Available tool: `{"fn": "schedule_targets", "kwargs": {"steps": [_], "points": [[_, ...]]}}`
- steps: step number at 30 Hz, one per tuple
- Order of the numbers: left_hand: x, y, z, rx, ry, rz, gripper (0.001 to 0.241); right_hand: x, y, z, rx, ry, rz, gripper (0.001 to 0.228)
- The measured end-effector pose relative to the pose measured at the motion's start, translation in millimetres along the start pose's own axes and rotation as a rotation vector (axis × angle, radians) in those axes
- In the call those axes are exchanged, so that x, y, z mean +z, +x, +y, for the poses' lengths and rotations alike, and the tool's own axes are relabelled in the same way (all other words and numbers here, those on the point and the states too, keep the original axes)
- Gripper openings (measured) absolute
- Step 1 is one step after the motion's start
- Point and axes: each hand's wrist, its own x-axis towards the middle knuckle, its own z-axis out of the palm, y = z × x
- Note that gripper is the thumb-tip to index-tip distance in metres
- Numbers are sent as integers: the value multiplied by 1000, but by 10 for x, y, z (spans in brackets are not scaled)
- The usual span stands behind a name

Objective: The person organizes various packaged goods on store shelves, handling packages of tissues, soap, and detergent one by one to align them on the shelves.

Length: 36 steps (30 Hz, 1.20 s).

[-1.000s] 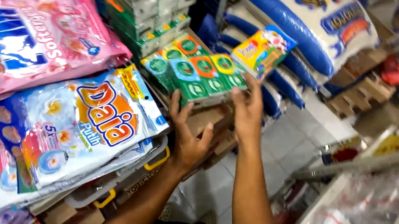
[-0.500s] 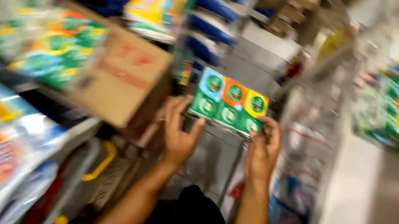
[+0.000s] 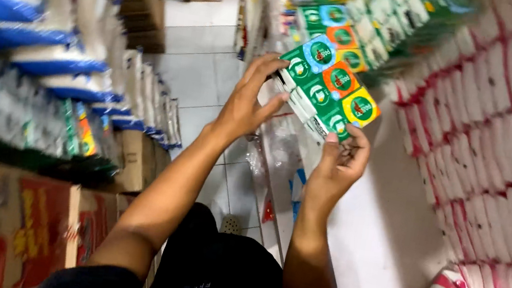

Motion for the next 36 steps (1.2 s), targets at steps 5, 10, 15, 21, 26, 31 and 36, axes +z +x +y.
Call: {"fn": "schedule_targets", "kwargs": {"steps": [5, 10, 15, 21, 26, 31, 36], "points": [[352, 471, -540, 72, 55, -126, 45, 107, 237, 317, 36, -123, 77, 34], [500, 675, -866, 142, 196, -20, 47, 355, 576, 606, -128, -255, 62, 39], [404, 930, -1190, 203, 72, -219, 48, 693, 877, 795, -218, -452, 83, 47], [246, 1093, -1503, 217, -96, -232, 42, 972, 999, 868, -213, -542, 112, 46], [66, 1087, -1512, 221, -191, -176, 31, 1149, 899, 653, -469, -502, 327, 35], [-313, 858, -1401, 141, -210, 68, 20, 1628, 832, 614, -572, -117, -92, 23], [-1018, 442, -1177, 45, 114, 359, 18, 2398, 628, 699, -235, 240, -643, 26]]}}
